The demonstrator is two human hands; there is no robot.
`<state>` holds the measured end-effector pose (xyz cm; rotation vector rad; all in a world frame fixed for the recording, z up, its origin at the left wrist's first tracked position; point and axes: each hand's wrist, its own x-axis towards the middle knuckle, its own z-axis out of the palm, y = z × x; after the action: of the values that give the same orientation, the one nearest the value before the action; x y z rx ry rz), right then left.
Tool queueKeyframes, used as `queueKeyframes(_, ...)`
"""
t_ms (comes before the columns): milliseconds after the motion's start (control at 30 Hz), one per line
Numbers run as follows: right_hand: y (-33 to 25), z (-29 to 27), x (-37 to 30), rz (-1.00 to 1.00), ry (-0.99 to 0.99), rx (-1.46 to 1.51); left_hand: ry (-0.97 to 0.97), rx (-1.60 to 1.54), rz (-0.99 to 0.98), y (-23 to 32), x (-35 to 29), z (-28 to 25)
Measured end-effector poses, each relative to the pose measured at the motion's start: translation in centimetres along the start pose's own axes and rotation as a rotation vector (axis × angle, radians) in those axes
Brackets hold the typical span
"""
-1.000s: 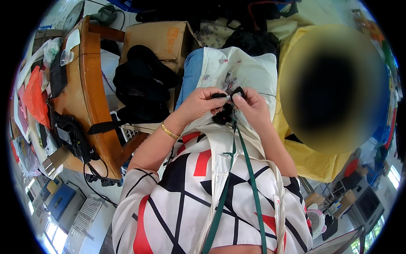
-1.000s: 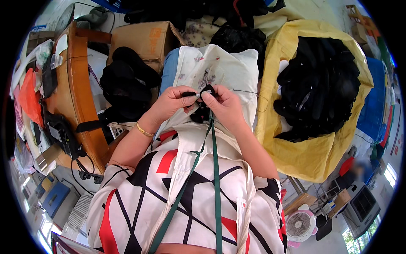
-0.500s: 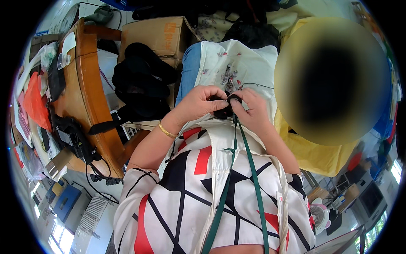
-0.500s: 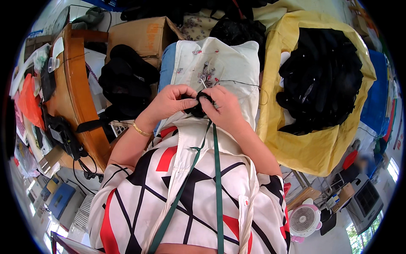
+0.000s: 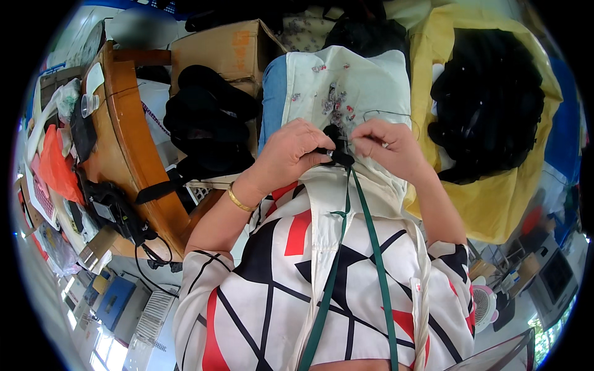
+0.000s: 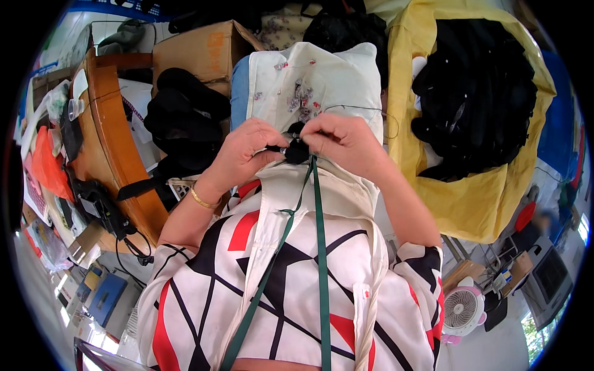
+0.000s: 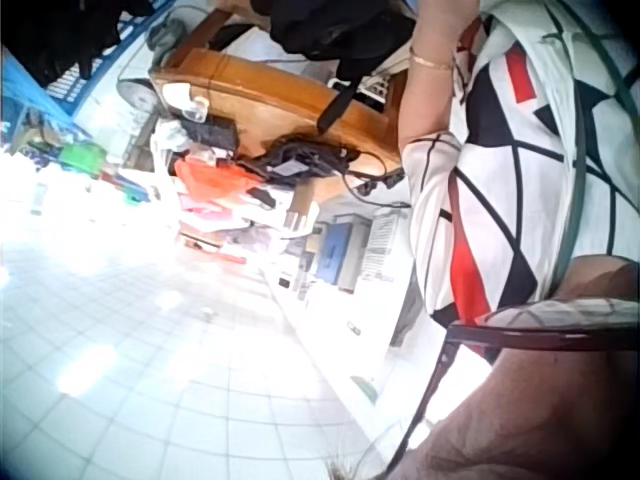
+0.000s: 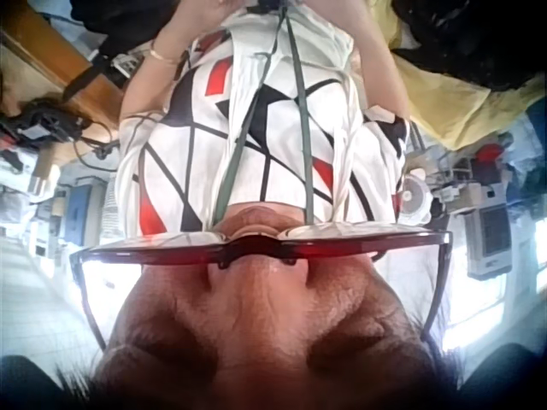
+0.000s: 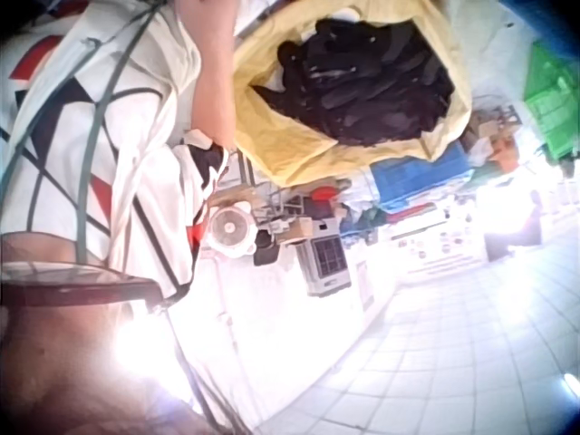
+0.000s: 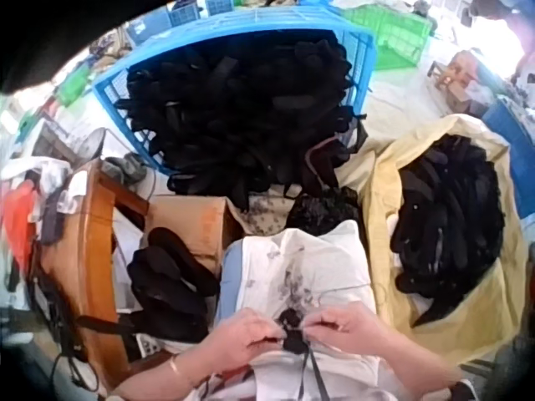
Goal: The person sews a black shoe by hand using a needle and thread, repeatedly inserting the needle and pulling the thread through the shoe's upper. The shoe rests on the person's lap throughout the process.
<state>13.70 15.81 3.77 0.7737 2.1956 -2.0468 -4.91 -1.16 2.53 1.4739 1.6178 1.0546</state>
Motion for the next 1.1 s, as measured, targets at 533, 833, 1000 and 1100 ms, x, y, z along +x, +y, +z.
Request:
queueKeyframes(533,0.1,-0.4,-0.5,-0.118,-0.270,-0.074,0.003,0.090,0.132,1.1,0.1,-0.4)
queueKeyframes(833,1.2,0.7,-0.5,-0.118,-0.278,0.029,-0.026,-0.008,0.135,0.5,-0.6,-0.2)
queueKeyframes(1000,0.7,1.3,-0.9,-0.041,-0.303,0.039,-0.041,-0.041,0.138,0.6,-1.0,0.0)
queueKeyframes(1100,0.9,1.5,-1.0,-0.027,-0.307,0.032,-0.027,-0.039,0.157,0.6,-1.2,0.2)
